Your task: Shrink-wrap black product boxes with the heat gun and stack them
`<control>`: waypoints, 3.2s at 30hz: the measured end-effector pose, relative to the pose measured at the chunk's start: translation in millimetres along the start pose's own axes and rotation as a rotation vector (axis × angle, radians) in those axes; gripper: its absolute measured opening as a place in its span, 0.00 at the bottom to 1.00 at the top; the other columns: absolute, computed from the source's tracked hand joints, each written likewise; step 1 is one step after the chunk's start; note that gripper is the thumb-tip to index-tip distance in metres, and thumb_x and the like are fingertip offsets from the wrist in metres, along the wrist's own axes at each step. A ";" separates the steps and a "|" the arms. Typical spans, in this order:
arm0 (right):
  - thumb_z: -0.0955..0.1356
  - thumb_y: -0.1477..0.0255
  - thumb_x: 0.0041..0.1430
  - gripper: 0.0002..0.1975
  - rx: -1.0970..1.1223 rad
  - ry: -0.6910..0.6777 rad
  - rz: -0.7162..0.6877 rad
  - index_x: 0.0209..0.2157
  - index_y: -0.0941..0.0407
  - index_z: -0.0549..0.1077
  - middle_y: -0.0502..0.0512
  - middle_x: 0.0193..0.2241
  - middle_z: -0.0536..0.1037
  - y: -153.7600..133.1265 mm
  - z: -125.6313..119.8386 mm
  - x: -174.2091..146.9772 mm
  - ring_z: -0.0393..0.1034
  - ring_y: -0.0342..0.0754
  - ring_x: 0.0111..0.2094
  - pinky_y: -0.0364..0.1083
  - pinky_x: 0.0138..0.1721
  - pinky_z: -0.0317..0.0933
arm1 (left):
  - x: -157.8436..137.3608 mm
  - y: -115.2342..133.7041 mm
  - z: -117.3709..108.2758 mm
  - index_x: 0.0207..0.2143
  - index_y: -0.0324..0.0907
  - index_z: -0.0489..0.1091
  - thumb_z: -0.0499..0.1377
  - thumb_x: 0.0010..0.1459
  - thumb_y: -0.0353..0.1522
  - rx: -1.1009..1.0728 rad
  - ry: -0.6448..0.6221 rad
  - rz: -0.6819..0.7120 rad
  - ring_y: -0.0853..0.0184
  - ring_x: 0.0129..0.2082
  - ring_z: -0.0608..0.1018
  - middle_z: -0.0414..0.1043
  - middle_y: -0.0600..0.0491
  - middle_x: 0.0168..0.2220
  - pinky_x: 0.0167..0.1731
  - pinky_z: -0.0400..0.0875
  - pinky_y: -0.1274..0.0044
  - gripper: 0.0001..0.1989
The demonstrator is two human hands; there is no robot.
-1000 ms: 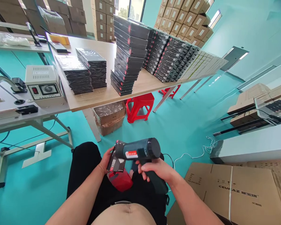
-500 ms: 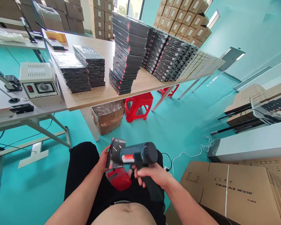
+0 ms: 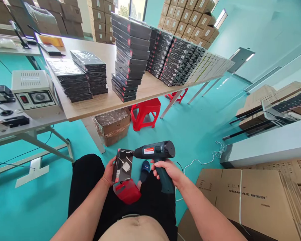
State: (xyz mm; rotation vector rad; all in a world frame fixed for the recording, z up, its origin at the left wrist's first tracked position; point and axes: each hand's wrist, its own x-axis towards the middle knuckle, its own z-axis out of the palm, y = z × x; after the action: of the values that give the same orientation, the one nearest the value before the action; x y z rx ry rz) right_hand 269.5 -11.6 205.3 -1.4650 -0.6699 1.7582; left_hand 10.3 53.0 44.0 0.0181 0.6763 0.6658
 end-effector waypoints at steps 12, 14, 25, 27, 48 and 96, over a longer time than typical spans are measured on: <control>0.68 0.70 0.48 0.16 -0.153 -0.084 0.063 0.40 0.60 0.73 0.54 0.28 0.76 24.0 -7.7 -30.0 0.70 0.43 0.23 0.41 0.22 0.64 | 0.9 2.2 1.9 0.45 0.35 0.71 0.55 0.56 0.44 -0.030 0.016 0.030 0.52 0.37 0.80 0.79 0.43 0.32 0.37 0.74 0.65 0.23; 0.69 0.70 0.48 0.16 -0.175 -0.120 0.086 0.39 0.61 0.74 0.54 0.28 0.76 24.3 -7.9 -31.9 0.70 0.43 0.22 0.42 0.22 0.64 | 0.6 2.8 1.1 0.45 0.35 0.71 0.55 0.56 0.44 -0.035 0.003 0.028 0.52 0.37 0.80 0.79 0.43 0.33 0.37 0.74 0.65 0.23; 0.69 0.69 0.48 0.15 -0.030 -0.127 -0.011 0.39 0.59 0.73 0.54 0.29 0.76 4.5 28.8 -28.8 0.70 0.43 0.24 0.42 0.24 0.64 | 0.8 0.3 0.4 0.46 0.34 0.71 0.55 0.56 0.45 0.006 0.020 -0.045 0.51 0.36 0.80 0.79 0.42 0.33 0.38 0.74 0.64 0.25; 0.70 0.71 0.46 0.12 -0.149 -0.250 0.031 0.36 0.60 0.75 0.53 0.26 0.76 -2.2 34.5 -31.8 0.70 0.43 0.23 0.43 0.24 0.64 | 0.5 0.3 -0.1 0.47 0.35 0.70 0.55 0.56 0.45 0.013 0.026 -0.022 0.51 0.37 0.80 0.79 0.42 0.34 0.39 0.74 0.63 0.25; 0.68 0.73 0.47 0.14 -0.162 -0.247 0.145 0.39 0.62 0.73 0.55 0.27 0.76 19.2 -14.5 -26.0 0.70 0.44 0.21 0.41 0.19 0.63 | 2.7 -0.7 -0.7 0.45 0.36 0.70 0.58 0.56 0.42 -0.033 -0.020 0.120 0.55 0.38 0.79 0.78 0.43 0.37 0.43 0.73 0.65 0.21; 0.69 0.70 0.47 0.16 -0.066 -0.148 -0.006 0.39 0.62 0.74 0.55 0.28 0.77 30.1 38.6 -28.2 0.69 0.44 0.23 0.43 0.23 0.63 | 22.2 4.4 -18.0 0.34 0.40 0.64 0.61 0.54 0.39 -0.209 0.172 0.168 0.58 0.34 0.79 0.72 0.47 0.33 0.35 0.77 0.63 0.13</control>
State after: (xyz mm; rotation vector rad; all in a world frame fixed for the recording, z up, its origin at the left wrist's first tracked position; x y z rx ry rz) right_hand 227.7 -49.6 206.6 -1.3846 -0.8147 1.8691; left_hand 10.3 65.9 18.1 -0.1787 0.7730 0.9042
